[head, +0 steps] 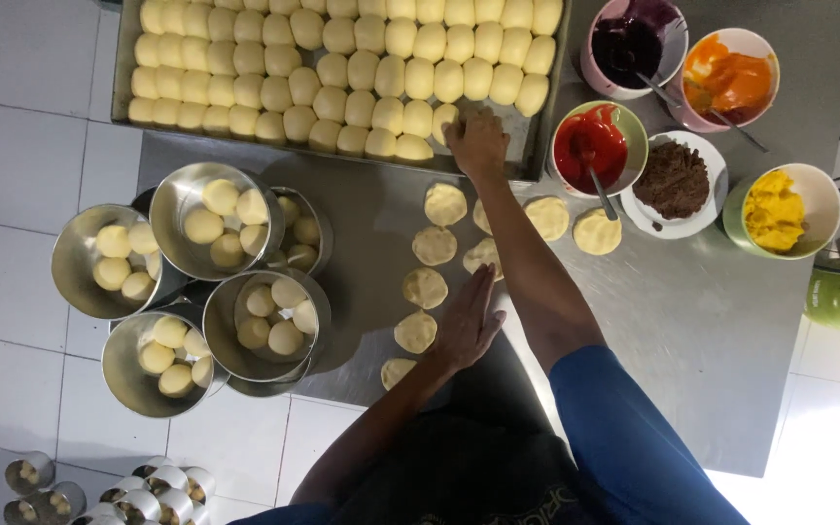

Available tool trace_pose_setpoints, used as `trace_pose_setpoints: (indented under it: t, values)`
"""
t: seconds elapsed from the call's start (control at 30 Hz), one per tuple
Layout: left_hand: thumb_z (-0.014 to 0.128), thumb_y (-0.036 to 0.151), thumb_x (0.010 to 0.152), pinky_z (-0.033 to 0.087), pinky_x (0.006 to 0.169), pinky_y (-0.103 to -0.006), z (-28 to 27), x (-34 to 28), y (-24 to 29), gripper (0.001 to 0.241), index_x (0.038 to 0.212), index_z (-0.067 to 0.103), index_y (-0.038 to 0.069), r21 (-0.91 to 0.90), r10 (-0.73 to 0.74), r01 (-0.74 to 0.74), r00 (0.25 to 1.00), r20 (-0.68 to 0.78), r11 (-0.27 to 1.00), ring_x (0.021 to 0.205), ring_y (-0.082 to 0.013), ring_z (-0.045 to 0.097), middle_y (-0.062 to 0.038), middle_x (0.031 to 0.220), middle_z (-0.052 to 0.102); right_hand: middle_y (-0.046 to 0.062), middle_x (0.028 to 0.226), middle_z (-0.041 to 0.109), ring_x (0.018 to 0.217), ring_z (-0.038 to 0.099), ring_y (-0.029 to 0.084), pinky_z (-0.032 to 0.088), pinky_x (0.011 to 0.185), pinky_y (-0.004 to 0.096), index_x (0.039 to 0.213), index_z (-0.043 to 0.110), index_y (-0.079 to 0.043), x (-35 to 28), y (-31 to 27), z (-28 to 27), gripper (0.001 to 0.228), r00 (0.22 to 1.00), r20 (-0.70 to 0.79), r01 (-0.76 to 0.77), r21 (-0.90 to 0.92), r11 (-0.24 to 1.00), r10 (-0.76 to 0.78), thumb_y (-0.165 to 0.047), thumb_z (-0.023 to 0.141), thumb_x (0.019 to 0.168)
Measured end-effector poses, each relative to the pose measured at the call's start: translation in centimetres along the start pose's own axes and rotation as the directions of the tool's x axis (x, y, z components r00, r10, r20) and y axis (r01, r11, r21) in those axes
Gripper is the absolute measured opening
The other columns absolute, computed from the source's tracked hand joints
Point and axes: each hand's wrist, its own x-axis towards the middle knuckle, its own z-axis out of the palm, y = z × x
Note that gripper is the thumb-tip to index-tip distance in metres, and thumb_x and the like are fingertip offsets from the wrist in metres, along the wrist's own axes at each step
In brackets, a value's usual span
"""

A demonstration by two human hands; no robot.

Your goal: Flattening dough balls by hand and arranging them on a workbench before topping them with jam.

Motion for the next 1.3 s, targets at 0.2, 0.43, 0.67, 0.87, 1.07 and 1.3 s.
trace_pose_setpoints:
  t: [0.2, 0.43, 0.67, 0.87, 1.07, 1.3]
  values:
    - [0.045, 0.039, 0.109, 0.030, 0.125, -0.0525, 0.5, 0.1, -0.9, 0.070, 0.160, 0.029, -0.006, -0.006, 0.046, -0.047, 0.998, -0.041, 0.999, 0.152, -0.0469, 0.036, -0.032, 0.162, 0.037, 0.004, 0.074, 0.065, 0.063, 0.067, 0.019, 0.053, 0.056, 0.037, 0.103, 0.053, -0.007, 1.3, 2.8, 4.1, 0.029, 0.993, 0.035, -0.085, 0.868, 0.489, 0.112, -0.013, 0.078, 0.089]
    - [0.045, 0.039, 0.109, 0.033, 0.125, -0.0497, 0.2, 0.3, -2.7, 0.066, 0.157, 0.036, -0.005, -0.082, 0.035, -0.051, 0.983, -0.178, 0.995, 0.149, -0.0455, 0.042, -0.030, 0.159, 0.043, 0.005, 0.078, 0.063, 0.065, 0.065, 0.010, 0.053, 0.058, 0.028, 0.098, 0.055, -0.005, -2.7, 5.0, -0.9, 0.024, 0.965, -0.198, 0.076, 0.840, 0.537, 0.173, -0.006, 0.077, 0.090]
    - [0.046, 0.038, 0.108, 0.043, 0.118, -0.0446, -1.7, 0.4, -1.3, 0.061, 0.152, 0.045, -0.005, -0.360, -0.182, 0.070, 0.940, -0.289, 0.930, 0.142, -0.0362, 0.054, -0.025, 0.153, 0.053, 0.003, 0.090, 0.062, 0.073, 0.062, 0.008, 0.053, 0.061, 0.024, 0.106, 0.047, -0.007, -9.2, 6.4, -5.6, 0.023, 0.962, -0.226, 0.161, 0.923, 0.348, 0.154, 0.002, 0.067, 0.099]
    - [0.052, 0.030, 0.107, 0.053, 0.103, -0.0347, 0.2, 0.4, -4.6, 0.048, 0.145, 0.051, 0.001, -0.719, -0.366, -0.016, 0.852, -0.373, 0.695, 0.128, -0.0259, 0.062, -0.017, 0.139, 0.062, 0.002, 0.088, 0.059, 0.074, 0.059, 0.008, 0.050, 0.062, 0.024, 0.124, 0.046, -0.008, -19.1, 7.3, -8.4, 0.037, 0.986, -0.106, 0.055, 0.936, 0.347, 0.131, 0.005, 0.067, 0.097]
    - [0.064, 0.019, 0.109, 0.048, 0.070, -0.0273, 4.9, -3.1, -7.8, 0.020, 0.101, 0.064, 0.001, -0.889, -0.509, 0.025, 0.827, -0.239, 0.457, 0.083, -0.0103, 0.059, -0.001, 0.094, 0.065, 0.002, 0.112, 0.066, 0.093, 0.065, 0.009, 0.056, 0.080, 0.026, 0.147, 0.050, -0.002, -31.3, 7.0, -3.9, 0.053, 0.976, 0.199, -0.146, 0.898, 0.415, -0.085, -0.002, 0.068, 0.097]
    - [0.066, 0.018, 0.099, 0.049, 0.069, -0.0257, 4.5, -5.8, -5.8, 0.018, 0.098, 0.069, 0.000, -0.528, -0.358, 0.106, 0.843, -0.402, 0.842, 0.076, -0.0084, 0.059, 0.000, 0.087, 0.069, 0.008, 0.099, 0.065, 0.086, 0.059, 0.015, 0.049, 0.073, 0.031, 0.116, 0.067, 0.008, -39.3, 7.1, -2.6, 0.018, 0.847, 0.527, -0.532, 0.841, 0.096, 0.071, -0.006, 0.070, 0.105]
